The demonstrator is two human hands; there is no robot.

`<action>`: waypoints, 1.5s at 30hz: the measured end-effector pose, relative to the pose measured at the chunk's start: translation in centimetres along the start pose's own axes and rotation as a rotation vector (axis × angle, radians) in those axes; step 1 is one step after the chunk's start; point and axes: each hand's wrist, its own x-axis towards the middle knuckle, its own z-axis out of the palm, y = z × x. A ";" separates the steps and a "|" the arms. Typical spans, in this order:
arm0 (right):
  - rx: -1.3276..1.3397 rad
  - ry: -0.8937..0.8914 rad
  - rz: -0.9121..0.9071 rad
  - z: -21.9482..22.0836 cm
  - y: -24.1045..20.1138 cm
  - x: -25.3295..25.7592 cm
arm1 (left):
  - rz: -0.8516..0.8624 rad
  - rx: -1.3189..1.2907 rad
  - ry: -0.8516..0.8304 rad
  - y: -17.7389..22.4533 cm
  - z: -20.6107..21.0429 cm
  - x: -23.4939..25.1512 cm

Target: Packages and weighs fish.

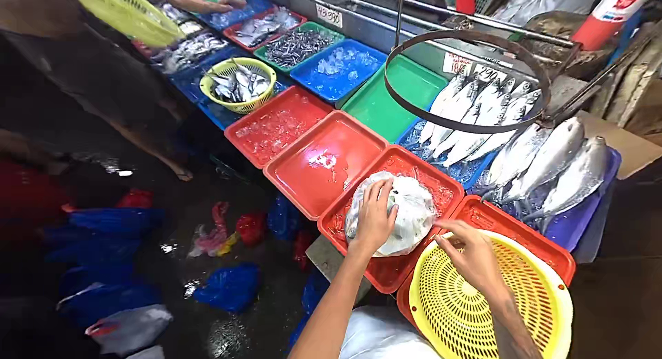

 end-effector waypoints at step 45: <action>-0.157 -0.153 0.072 8.3 1.6 6.9 | -0.325 0.289 -0.010 -1.1 4.6 -1.1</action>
